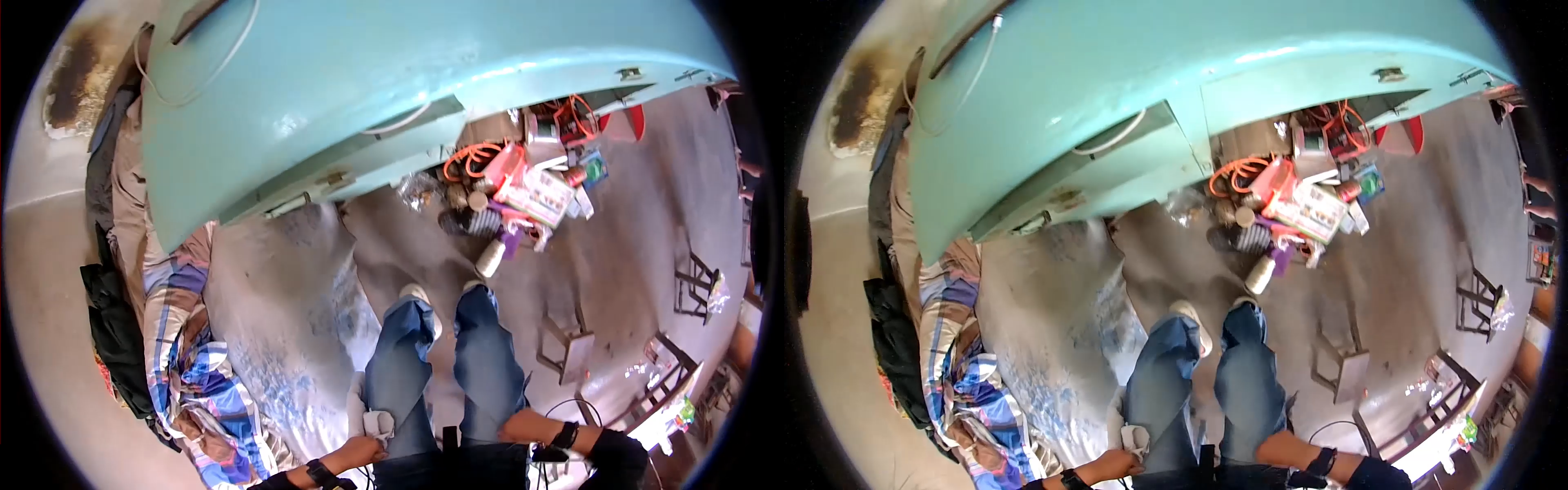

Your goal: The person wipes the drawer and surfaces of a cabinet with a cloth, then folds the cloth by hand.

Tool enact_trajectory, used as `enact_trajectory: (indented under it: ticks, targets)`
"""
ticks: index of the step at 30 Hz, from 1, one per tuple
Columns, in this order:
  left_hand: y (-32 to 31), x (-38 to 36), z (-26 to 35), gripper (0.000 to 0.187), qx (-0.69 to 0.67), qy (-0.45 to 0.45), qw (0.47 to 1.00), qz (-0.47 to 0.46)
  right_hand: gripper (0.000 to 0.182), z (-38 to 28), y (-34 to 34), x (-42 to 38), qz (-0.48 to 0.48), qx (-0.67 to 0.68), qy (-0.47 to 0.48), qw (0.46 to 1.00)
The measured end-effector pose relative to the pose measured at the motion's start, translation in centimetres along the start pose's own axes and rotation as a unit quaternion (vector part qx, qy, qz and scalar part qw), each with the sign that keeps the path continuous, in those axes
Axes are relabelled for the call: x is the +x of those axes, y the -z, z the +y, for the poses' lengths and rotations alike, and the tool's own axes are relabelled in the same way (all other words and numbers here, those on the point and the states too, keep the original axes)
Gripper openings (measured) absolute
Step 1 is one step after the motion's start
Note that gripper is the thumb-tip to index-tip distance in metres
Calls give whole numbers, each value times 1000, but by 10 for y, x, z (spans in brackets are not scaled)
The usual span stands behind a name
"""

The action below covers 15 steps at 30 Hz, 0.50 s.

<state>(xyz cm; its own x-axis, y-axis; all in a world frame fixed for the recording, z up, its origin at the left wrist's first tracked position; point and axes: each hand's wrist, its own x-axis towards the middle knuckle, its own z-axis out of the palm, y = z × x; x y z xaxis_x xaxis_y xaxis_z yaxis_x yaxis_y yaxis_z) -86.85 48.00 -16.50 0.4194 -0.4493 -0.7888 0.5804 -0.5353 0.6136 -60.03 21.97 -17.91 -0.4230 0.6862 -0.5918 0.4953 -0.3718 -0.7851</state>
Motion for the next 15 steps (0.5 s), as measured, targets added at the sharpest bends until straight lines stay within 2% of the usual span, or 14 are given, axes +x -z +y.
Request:
enact_trajectory:
  ticks: [1, 2, 3, 4, 5, 6, 7, 8, 9, 10, 12, 13, 15]
  targets:
    - [9, 5, -7, 31, -21, 15, 999, 18, 17, 17, 23, 14, 16, -67, 21, 997]
    - [17, 9, -13, 30, -44, 28, 998, 38, 12, 33, 56, 29, 105, -153, 40, 982]
    - [38, 11, -16, 30, -92, 21, 994, 63, 9, 42, 98, 42, 239, -280, 16, 929]
    - [44, 16, -37, 24, -171, -24, 977, 127, 5, 29, 165, 44, 364, -316, 39, 875]
    - [60, 15, -44, 20, -276, -25, 940, 201, 8, 26, 212, 50, 466, -242, 49, 850]
    - [84, 10, -44, 17, -247, 41, 929, 274, 21, 10, 252, 53, 569, -338, 49, 748]
    - [103, 4, -48, 19, -177, 54, 912, 366, 29, 4, 280, 59, 616, -385, 56, 686]
    - [115, -2, -54, 19, -205, 92, 875, 429, 37, -1, 304, 66, 658, -426, 63, 618]
    - [126, -6, -52, 20, -251, 97, 823, 500, 45, -7, 324, 73, 668, -441, 78, 595]
    - [132, -8, -58, 19, -184, 120, 784, 581, 53, -13, 340, 81, 676, -455, 92, 572]
    - [141, -11, -65, 18, -200, 135, 680, 693, 66, -21, 362, 99, 669, -458, 96, 577]
    - [145, -12, -70, 18, -184, 131, 636, 738, 75, -19, 367, 108, 645, -460, 63, 608]
    - [149, -8, -100, 21, -192, 95, 553, 805, 79, -2, 377, 124, 662, -494, 73, 558]
